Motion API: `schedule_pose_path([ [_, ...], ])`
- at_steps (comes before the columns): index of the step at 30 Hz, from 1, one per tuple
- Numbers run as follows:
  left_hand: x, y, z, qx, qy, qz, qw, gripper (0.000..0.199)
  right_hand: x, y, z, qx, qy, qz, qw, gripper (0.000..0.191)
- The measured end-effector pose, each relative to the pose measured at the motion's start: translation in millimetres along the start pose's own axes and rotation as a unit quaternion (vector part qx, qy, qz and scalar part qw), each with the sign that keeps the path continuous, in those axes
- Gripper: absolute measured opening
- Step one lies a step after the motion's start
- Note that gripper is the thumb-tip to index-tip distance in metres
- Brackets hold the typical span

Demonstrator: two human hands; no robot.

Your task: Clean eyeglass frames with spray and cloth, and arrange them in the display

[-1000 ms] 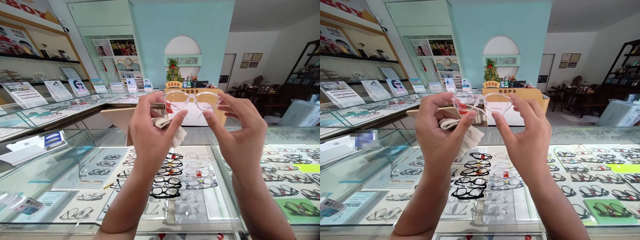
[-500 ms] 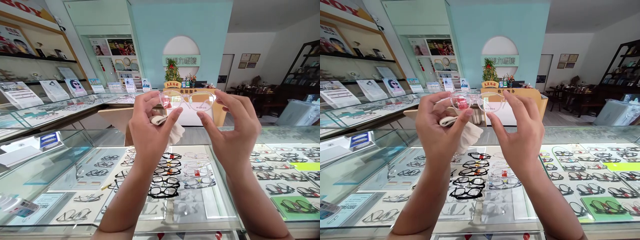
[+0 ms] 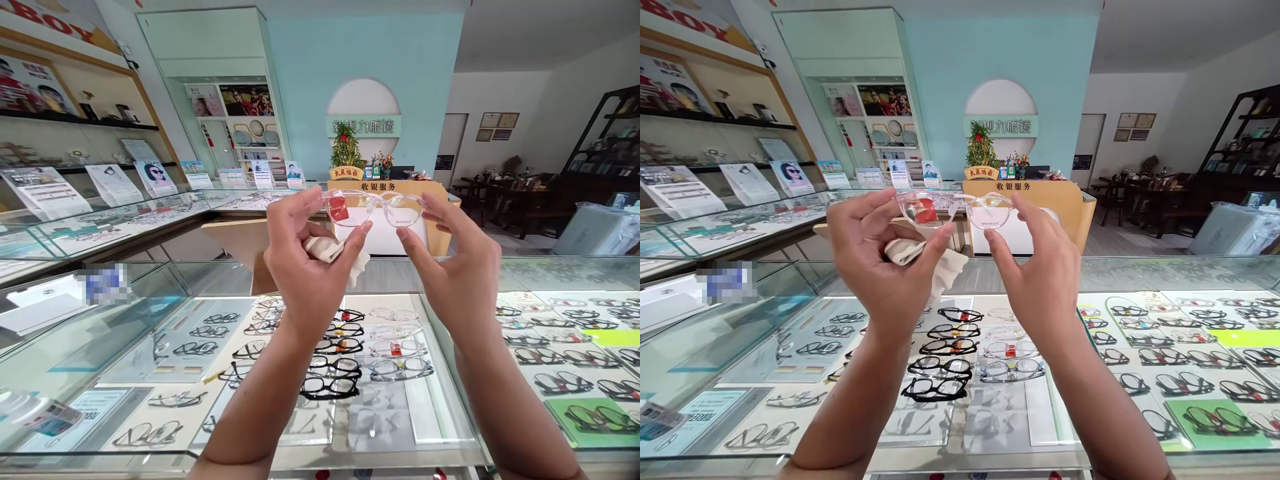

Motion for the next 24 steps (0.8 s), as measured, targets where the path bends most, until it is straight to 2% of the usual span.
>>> schedule_pose_path([
  [7, -0.4, 0.7, -1.9, 0.031, -0.089, -0.011, 0.995, 0.062, 4.9, 4.7, -3.9, -0.052, 0.166, 0.053, 0.983, 0.042],
  [12, 0.4, 1.8, 4.2, 0.065, -0.097, 0.011, 0.993, 0.064, 5.1, 9.2, -7.2, -0.094, 0.274, 0.034, 0.956, 0.026],
  [19, 2.1, 3.3, 2.4, 0.008, -0.033, -0.01, 0.999, 0.057, -1.1, 14.8, -15.9, -0.15, 0.341, 0.02, 0.928, 0.016],
  [24, 0.1, 0.2, 3.1, -0.005, -0.017, -0.01, 1.0, 0.059, -2.2, 15.6, -16.0, -0.191, 0.379, 0.01, 0.905, 0.013],
])
Point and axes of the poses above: each hand's wrist, its own y-axis towards the middle knuckle, its own x-axis out of the back of the hand, z = x × y, the point moved 1 cm from there along y, towards the middle knuckle, and after that the axes turned 3 degrees about -x, right-handed, at the moved point
